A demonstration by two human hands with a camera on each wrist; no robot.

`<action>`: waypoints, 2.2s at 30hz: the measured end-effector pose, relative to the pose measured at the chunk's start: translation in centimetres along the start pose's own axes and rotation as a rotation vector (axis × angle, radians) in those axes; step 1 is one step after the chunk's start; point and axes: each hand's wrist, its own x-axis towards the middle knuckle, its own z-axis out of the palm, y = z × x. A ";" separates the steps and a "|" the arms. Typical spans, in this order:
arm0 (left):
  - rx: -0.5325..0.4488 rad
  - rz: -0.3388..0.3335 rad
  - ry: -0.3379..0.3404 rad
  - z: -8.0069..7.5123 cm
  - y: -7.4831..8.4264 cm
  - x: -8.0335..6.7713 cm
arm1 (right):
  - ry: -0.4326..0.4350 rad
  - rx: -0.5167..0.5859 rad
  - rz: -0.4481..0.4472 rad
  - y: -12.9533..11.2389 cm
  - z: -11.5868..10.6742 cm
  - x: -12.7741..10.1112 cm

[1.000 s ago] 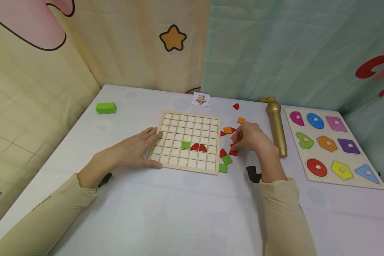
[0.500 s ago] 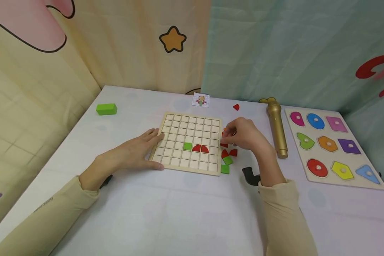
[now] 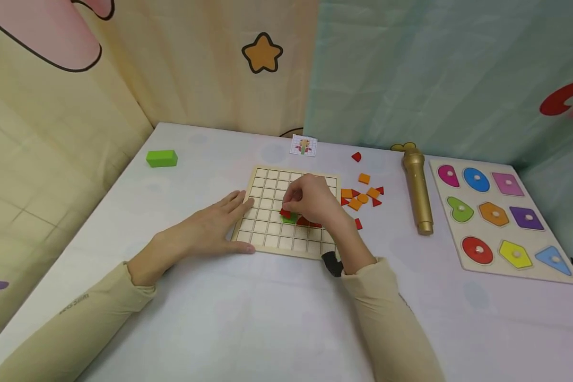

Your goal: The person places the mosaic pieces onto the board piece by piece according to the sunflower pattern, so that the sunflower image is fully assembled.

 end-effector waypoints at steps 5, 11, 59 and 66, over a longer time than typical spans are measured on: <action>0.008 0.002 -0.007 -0.1 -0.1 -0.1 | -0.004 -0.014 -0.018 -1.1 1.6 1.0; 0.019 0.007 -0.003 -0.2 0.1 0.0 | 0.009 -0.062 -0.053 -1.3 2.5 0.9; -0.036 -0.003 -0.017 -0.1 -0.3 -0.1 | 0.004 -0.217 0.140 9.3 -5.6 -6.5; -0.035 -0.003 -0.017 -0.4 -0.1 -0.2 | 0.043 -0.210 0.190 9.4 -5.8 -6.7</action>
